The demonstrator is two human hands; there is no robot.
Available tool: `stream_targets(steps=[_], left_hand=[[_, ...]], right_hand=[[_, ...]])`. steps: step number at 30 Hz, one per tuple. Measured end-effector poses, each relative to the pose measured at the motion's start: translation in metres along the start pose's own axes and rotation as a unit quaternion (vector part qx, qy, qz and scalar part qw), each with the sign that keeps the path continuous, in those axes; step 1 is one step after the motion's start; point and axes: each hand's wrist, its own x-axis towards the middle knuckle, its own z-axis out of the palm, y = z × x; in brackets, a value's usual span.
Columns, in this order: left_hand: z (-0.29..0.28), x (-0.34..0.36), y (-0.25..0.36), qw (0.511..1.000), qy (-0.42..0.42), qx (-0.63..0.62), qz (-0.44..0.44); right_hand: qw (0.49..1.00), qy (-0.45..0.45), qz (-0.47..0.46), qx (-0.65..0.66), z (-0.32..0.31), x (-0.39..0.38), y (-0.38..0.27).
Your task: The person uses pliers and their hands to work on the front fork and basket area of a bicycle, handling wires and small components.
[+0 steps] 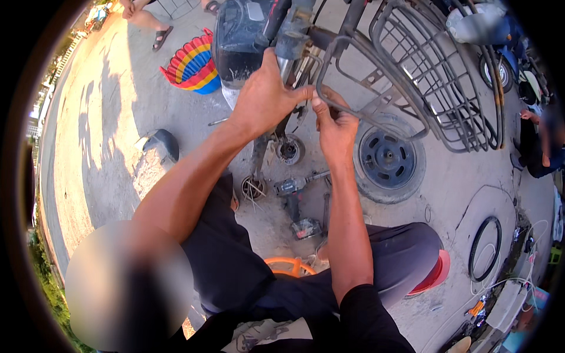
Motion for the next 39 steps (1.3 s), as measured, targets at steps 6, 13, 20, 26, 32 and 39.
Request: stream_targets(steps=[6,13,20,26,32,39], left_hand=[[0.006,-0.010,0.015,0.998,0.041,0.040,-0.027],[0.009,-0.003,0.003,0.997,0.063,0.045,-0.026],[0.010,-0.011,0.005,0.997,0.069,0.025,-0.033],[0.010,-0.002,0.022,0.996,0.072,0.016,-0.056],[0.014,0.005,0.011,0.987,0.146,0.011,-0.063],[0.007,0.013,0.016,0.991,0.117,-0.055,-0.026]], right_hand=[[0.983,0.010,0.109,-0.149,-0.073,-0.047,0.087],[0.916,-0.082,0.246,-0.307,-0.119,-0.136,0.199],[0.830,-0.181,0.129,-0.512,-0.106,-0.189,0.227],[0.965,-0.126,0.182,-0.144,-0.064,-0.119,0.187],[0.999,0.011,-0.037,0.025,0.016,-0.040,0.008],[0.992,-0.032,-0.100,0.075,0.032,0.006,0.000]])
